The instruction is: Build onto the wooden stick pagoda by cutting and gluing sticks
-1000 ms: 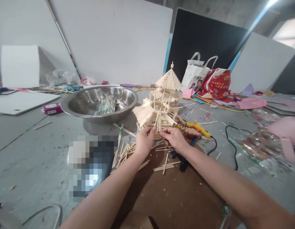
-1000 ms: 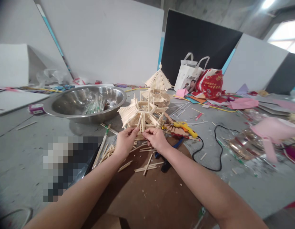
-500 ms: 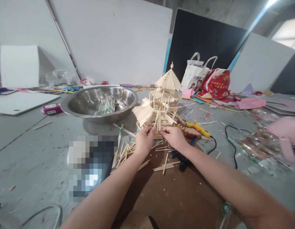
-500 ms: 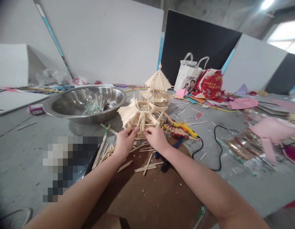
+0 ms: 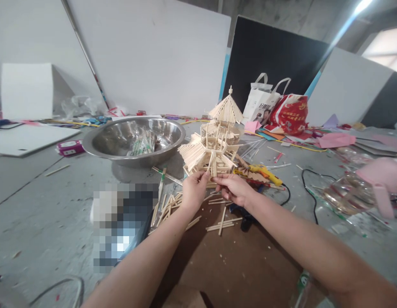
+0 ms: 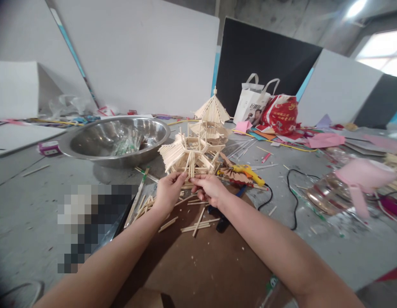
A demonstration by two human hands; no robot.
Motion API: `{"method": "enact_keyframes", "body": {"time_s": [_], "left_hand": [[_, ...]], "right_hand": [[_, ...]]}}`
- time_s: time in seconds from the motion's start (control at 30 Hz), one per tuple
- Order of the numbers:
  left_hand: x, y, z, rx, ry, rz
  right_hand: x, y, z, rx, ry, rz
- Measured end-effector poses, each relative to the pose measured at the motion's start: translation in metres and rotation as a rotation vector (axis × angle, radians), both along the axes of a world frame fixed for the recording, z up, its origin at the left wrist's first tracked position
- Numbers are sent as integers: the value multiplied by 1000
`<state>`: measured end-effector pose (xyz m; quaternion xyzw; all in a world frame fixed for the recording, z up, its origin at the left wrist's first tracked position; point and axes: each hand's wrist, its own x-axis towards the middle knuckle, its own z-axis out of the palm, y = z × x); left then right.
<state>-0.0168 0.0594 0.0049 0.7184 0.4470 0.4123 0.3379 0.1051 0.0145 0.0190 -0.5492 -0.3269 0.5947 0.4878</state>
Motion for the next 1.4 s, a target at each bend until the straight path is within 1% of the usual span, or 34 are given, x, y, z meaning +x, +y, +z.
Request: {"method": "enact_keyframes", "body": {"time_s": [0.3,0.47,0.57,0.67,0.77,0.83,0.93,1.03,1.1,1.17,1.3,1.4], "left_hand": [[0,0,1,-8,-33,-8],[1,-1,1,-2,-30,0],[1,0,1,2,-10,15],[1,0,1,-16,-14,19],[1,1,0,-40,-38,22],[1,1,-1,-59,-60,33],[3,2,-2,-138,-126,11],[6,2,-1,-311,-235,-37],[6,2,2,-422,-294,-56],[6,2,4,-494,-329,-76],[7,1,10,-587,-351,-117],[8,1,13,-620,-369,-125]], "right_hand": [[-5,-5,10,-73,72,-7],[-3,-4,3,-155,33,3],[-5,-6,0,-169,17,30],[-8,-12,-2,-144,-91,141],[-11,-20,-5,-70,-290,310],[-11,-26,-8,-5,-428,361],[-9,-36,-9,101,-614,346],[-5,-45,-5,133,-682,317],[-1,-51,-3,124,-664,304],[4,-55,-3,123,-623,284],[14,-60,-9,110,-545,244],[19,-62,-12,104,-510,221]]}}
